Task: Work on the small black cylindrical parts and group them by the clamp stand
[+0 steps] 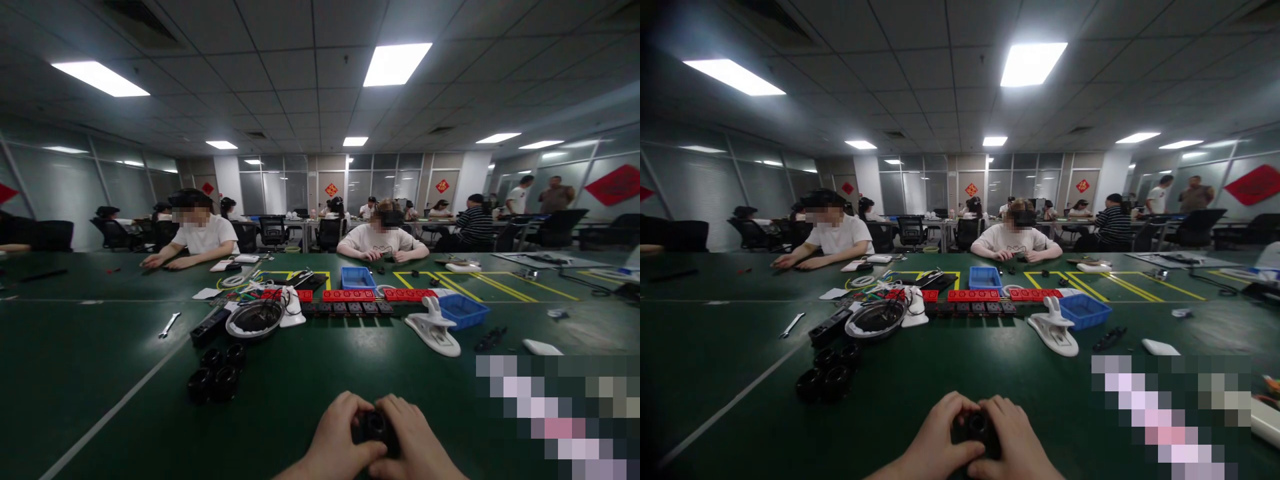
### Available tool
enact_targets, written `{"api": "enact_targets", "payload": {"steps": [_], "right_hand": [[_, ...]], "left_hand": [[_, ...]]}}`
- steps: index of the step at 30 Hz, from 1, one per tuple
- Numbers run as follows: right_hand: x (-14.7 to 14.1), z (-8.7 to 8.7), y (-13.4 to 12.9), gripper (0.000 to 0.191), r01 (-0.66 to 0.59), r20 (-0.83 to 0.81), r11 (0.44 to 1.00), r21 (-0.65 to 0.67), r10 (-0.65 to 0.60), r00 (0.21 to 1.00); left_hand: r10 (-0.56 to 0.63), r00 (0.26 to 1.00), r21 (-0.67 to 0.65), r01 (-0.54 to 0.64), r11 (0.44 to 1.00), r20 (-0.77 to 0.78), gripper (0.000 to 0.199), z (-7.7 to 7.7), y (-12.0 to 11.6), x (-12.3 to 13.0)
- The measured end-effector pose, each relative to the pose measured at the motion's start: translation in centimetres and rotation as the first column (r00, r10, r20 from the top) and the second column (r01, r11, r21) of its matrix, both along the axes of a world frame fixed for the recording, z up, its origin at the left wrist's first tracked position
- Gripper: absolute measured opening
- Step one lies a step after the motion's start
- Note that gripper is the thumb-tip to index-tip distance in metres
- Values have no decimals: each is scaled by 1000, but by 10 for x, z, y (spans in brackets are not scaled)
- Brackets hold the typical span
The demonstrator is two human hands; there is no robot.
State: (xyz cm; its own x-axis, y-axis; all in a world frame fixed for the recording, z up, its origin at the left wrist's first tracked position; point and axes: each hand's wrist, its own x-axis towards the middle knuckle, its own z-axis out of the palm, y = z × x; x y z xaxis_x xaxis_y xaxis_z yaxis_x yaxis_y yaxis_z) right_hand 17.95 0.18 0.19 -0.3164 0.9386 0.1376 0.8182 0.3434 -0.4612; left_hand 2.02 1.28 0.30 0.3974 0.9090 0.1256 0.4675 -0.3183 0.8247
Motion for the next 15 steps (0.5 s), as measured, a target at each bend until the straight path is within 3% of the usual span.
{"api": "enact_targets", "payload": {"steps": [4, 8, 15], "right_hand": [[9, 5, 3, 39, -185, -130, 976, -117, 169, 977], [12, 8, 6, 25, -229, -185, 963, -143, 201, 962], [17, 14, 7, 23, -308, -259, 939, -153, 263, 930]], "left_hand": [[-74, 997, 4, 74, 997, 16, 32, 2, 1, -2], [-102, 994, 17, 101, 995, 36, 31, 4, 2, -3], [-90, 996, -32, 91, 995, 24, 33, 4, 3, -3]]}}
